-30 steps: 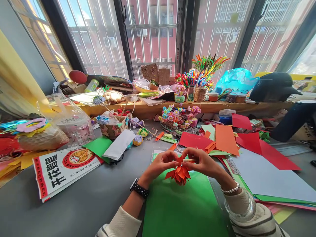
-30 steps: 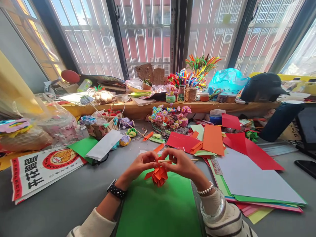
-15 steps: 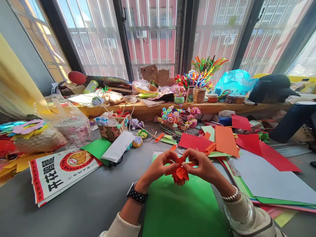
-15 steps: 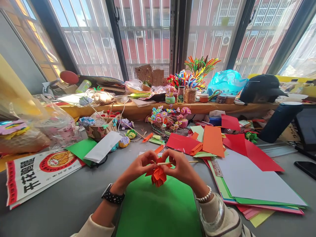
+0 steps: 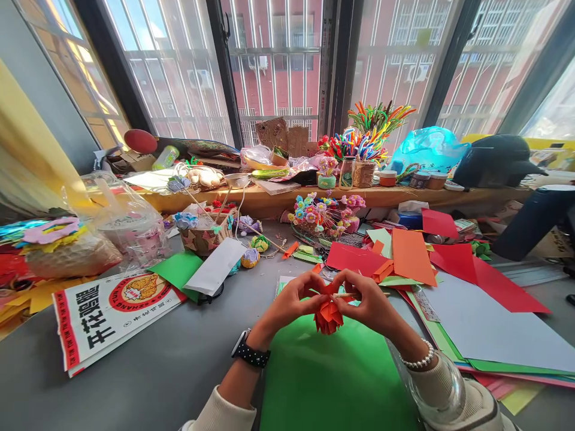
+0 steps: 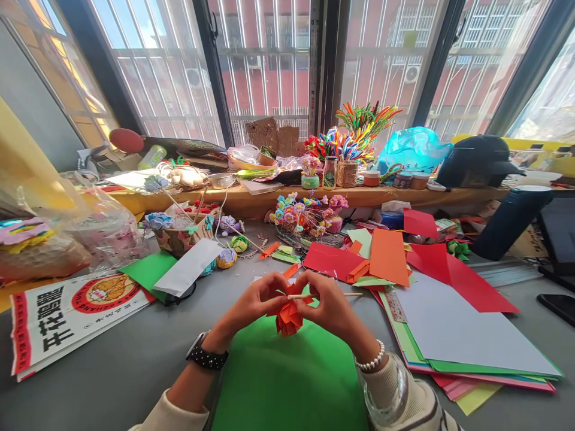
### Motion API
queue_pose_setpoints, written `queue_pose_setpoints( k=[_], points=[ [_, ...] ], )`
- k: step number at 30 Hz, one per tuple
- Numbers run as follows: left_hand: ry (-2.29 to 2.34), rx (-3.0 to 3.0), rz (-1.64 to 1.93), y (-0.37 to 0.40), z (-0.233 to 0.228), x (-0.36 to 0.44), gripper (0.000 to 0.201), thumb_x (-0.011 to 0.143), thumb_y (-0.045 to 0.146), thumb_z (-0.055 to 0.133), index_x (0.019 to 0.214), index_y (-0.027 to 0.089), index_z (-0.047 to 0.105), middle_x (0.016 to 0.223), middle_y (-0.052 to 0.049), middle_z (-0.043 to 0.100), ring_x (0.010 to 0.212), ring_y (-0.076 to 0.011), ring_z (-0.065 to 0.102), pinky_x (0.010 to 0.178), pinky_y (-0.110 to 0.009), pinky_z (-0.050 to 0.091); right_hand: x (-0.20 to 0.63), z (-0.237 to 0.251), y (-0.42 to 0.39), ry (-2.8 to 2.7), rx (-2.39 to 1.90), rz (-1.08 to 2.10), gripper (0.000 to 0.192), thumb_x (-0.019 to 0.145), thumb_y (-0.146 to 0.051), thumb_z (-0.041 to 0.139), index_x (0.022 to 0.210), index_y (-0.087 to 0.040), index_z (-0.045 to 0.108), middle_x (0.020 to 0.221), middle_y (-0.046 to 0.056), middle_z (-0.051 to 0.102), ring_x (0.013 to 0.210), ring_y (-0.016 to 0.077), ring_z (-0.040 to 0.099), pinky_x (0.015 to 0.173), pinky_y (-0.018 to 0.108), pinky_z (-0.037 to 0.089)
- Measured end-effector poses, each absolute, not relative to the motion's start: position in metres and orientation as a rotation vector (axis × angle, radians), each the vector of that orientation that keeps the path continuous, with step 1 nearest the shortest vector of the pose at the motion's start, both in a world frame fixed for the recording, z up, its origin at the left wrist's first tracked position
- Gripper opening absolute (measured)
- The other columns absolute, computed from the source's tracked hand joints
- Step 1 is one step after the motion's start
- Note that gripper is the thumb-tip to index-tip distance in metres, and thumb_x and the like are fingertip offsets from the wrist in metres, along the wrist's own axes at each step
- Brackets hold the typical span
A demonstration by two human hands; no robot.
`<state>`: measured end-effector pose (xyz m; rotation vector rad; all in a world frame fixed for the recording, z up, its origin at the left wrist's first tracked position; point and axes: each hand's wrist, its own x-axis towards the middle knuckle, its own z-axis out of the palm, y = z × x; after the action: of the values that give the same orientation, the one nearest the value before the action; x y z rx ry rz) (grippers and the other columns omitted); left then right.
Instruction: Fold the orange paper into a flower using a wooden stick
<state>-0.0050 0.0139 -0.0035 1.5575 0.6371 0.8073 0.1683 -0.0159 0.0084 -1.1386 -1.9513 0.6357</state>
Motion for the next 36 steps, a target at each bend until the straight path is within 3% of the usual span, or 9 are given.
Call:
queue_pose_setpoints(
  k=[6,14,36],
  points=[
    [0.703,1.735,0.824,0.0172,0.003,-0.0076,0.02,0.07,0.03,0.062,0.08,0.015,0.055,0.079,-0.002,0.058,0.078,-0.0142,0.055,0.078,-0.028,0.043,0.1685,0.0078,-0.017,-1.958,-1.157,0.596,0.011,0.064,-0.013,0.053,0.073,-0.018,0.049,0.06,-0.005,0.049,0.048,0.0061,0.033,0.043,0.018,0.028],
    [0.683,1.68,0.842,0.0166,-0.0004,-0.0056,0.021,0.069,0.032,0.063,0.077,0.015,0.052,0.077,-0.001,0.056,0.077,-0.0136,0.054,0.076,-0.028,0.044,0.1675,0.0048,-0.0161,-1.923,-1.104,0.689,0.014,0.067,-0.011,0.052,0.078,-0.019,0.049,0.076,0.0,0.058,0.067,0.0118,0.054,0.061,0.024,0.047],
    [0.686,1.759,0.918,0.0143,-0.0034,-0.006,0.018,0.072,0.03,0.06,0.076,0.015,0.052,0.076,-0.001,0.055,0.077,-0.0136,0.055,0.077,-0.029,0.044,0.1641,0.0016,-0.0177,-1.944,-1.14,0.515,0.013,0.07,-0.015,0.052,0.081,-0.02,0.049,0.077,0.0,0.059,0.068,0.0125,0.056,0.063,0.025,0.049]
  ],
)
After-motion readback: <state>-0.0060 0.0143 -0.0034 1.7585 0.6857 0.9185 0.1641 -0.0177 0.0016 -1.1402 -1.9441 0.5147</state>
